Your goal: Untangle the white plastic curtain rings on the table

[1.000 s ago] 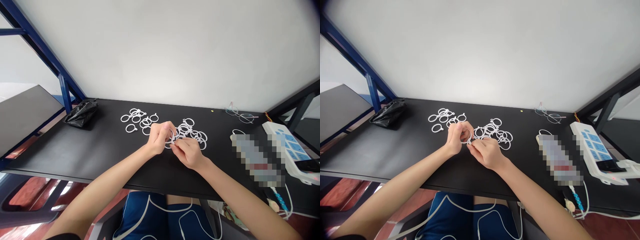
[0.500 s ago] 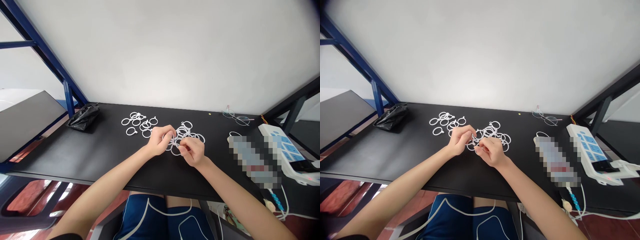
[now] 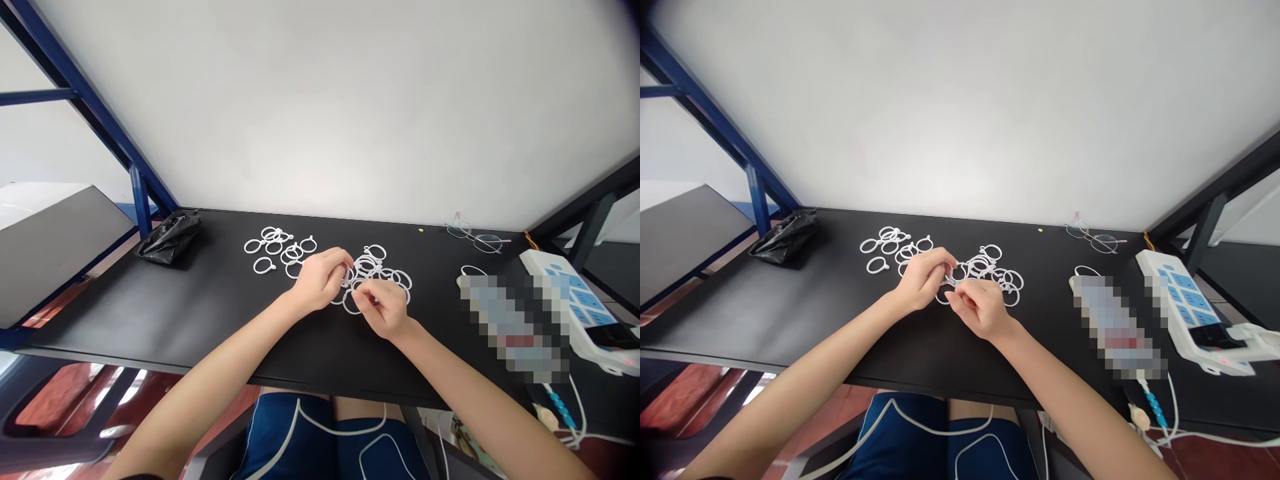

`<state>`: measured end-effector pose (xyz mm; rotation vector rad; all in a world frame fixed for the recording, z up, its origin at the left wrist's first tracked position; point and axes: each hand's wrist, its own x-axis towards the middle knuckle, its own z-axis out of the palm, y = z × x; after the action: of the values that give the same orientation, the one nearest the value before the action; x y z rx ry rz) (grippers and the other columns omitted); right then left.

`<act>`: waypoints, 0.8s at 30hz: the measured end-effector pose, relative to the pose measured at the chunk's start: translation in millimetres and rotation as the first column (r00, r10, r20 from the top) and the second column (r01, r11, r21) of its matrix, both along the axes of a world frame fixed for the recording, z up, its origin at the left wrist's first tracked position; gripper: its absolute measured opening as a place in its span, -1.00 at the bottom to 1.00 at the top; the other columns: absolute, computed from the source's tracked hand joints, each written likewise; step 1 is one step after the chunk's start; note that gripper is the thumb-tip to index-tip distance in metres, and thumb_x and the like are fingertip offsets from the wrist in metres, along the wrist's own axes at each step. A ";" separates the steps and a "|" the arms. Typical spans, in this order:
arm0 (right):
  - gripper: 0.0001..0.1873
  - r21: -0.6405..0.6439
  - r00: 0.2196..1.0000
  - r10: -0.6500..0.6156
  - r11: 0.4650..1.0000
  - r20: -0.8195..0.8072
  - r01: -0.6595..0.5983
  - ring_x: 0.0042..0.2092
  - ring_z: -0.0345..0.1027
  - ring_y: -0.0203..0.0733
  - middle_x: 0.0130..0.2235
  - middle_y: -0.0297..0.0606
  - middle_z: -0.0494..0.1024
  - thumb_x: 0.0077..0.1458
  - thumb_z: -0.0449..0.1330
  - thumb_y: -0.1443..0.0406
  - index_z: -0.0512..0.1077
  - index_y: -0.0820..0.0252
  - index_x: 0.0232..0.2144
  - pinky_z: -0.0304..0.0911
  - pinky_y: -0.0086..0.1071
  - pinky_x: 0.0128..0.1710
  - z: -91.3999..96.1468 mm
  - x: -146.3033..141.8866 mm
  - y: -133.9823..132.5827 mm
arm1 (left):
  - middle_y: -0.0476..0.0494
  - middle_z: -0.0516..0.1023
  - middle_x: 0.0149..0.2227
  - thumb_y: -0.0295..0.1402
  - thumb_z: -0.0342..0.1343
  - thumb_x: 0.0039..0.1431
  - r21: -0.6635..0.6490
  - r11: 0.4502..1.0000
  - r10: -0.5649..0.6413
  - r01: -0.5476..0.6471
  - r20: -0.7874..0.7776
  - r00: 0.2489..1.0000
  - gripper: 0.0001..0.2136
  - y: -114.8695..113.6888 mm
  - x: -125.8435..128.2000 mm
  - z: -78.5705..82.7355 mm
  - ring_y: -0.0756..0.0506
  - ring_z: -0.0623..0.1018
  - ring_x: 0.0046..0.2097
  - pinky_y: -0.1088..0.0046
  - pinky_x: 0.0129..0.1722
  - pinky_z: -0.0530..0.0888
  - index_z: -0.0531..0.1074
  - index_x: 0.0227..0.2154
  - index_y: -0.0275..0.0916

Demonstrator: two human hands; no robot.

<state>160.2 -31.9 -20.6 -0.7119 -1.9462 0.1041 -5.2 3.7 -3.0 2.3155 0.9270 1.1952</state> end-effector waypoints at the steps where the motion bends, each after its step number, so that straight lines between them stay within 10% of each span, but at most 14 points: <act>1: -0.71 -0.001 1.000 -0.009 1.000 -0.003 0.009 -0.64 0.04 -0.41 -0.66 -0.46 0.23 0.23 0.07 0.32 0.23 0.16 -0.56 0.03 -0.47 -0.62 -0.1 0.0 0.1 | -0.05 0.44 -0.41 -0.52 -0.21 0.18 0.040 0.999 0.038 -0.034 -0.110 0.993 -0.74 1.4 -0.4 0.0 0.04 0.34 -0.49 0.53 -0.50 0.27 0.40 -0.35 -0.28; 7: -0.70 -0.006 0.999 -0.036 0.999 -0.022 0.036 -0.65 0.03 -0.43 -0.68 -0.49 0.16 0.21 0.10 0.37 0.23 0.16 -0.58 0.00 -0.48 -0.63 -0.2 -1.1 0.8 | -0.13 0.48 -0.20 -0.62 -0.14 0.16 0.238 0.962 0.255 -0.136 -0.592 0.764 -0.74 15.4 -8.3 5.9 -0.01 0.42 -0.35 0.51 -0.55 0.21 0.44 -0.36 -0.27; 16: -0.64 -0.021 0.997 -0.076 0.997 -0.033 0.075 -0.63 -0.07 -0.44 -0.66 -0.50 0.06 0.19 0.10 0.40 0.13 0.16 -0.62 -0.05 -0.49 -0.62 -5.3 0.5 3.9 | -0.18 0.48 -0.15 -0.62 -0.05 0.08 0.229 0.845 0.490 -0.484 -0.695 0.526 -0.76 44.4 -71.3 21.3 -0.17 0.44 -0.14 0.34 -0.26 0.40 0.50 -0.47 -0.25; 24: -0.69 -0.089 0.995 -0.101 0.991 -0.025 0.099 -0.65 0.00 -0.42 -0.66 -0.48 0.13 0.27 -0.01 0.35 0.26 0.17 -0.54 0.01 -0.47 -0.63 -3.7 4.3 6.7 | -0.33 0.50 -0.20 -0.69 -0.07 -0.04 0.270 0.795 0.538 -0.543 -0.726 0.427 -0.65 35.8 -71.8 17.1 -0.29 0.46 -0.14 0.19 -0.24 0.40 0.48 -0.24 -0.28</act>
<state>164.5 -25.2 -24.3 -0.8600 -1.8832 0.1382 -77.0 39.6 14.0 2.6205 2.1169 0.2203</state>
